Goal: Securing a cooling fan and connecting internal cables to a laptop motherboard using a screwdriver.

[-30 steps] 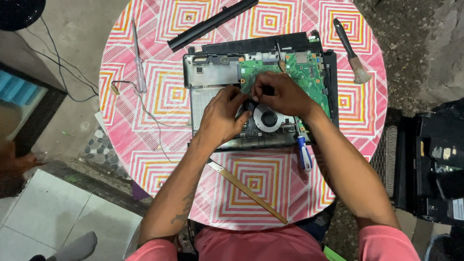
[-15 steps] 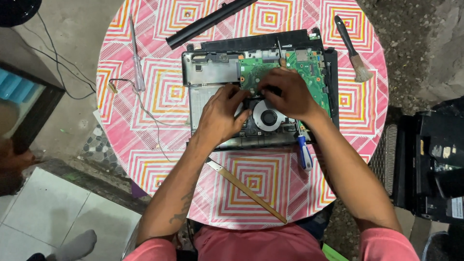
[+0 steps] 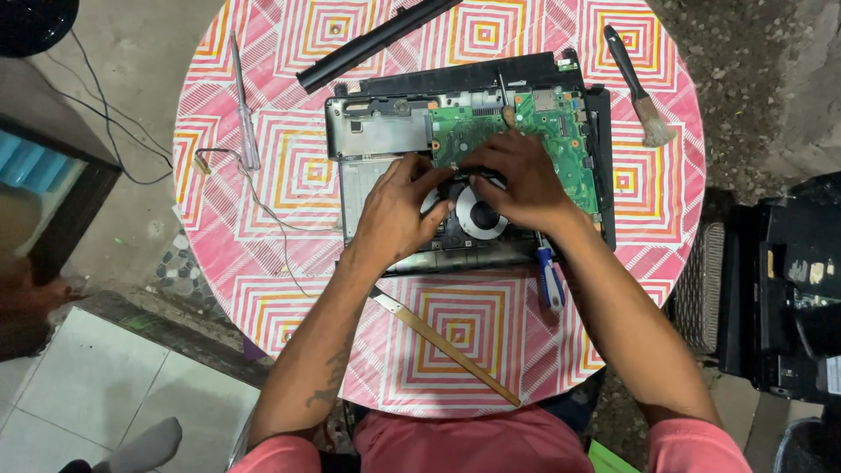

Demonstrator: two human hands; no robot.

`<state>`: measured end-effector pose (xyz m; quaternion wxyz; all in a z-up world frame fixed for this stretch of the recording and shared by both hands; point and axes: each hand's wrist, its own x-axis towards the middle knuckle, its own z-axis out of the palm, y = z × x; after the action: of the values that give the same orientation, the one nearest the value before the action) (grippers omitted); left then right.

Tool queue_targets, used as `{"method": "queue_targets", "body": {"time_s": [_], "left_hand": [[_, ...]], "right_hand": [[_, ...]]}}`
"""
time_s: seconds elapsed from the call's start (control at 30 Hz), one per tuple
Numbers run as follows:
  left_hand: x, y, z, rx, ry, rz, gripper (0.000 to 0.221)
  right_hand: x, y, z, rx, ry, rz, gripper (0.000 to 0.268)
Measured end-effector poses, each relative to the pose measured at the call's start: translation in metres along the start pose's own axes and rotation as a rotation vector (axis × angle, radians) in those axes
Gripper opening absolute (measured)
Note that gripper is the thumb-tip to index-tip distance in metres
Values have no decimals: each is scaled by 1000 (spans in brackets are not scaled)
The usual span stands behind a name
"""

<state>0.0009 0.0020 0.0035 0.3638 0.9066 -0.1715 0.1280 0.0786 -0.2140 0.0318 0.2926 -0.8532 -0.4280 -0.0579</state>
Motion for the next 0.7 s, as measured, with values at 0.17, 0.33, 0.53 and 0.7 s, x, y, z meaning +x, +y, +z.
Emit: {"method": "queue_targets", "body": {"time_s": [0.17, 0.33, 0.53, 0.7], "left_hand": [[2, 1, -3, -8, -27, -24, 35], [0, -3, 0, -5, -30, -4, 36], [0, 0, 2, 47, -25, -4, 36], [0, -2, 2, 38, -22, -16, 36]], "right_hand": [[5, -4, 2, 17, 12, -16, 15], [3, 4, 8, 21, 7, -39, 14], [0, 8, 11, 13, 21, -36, 10], [-1, 11, 11, 45, 62, -70, 5]]}}
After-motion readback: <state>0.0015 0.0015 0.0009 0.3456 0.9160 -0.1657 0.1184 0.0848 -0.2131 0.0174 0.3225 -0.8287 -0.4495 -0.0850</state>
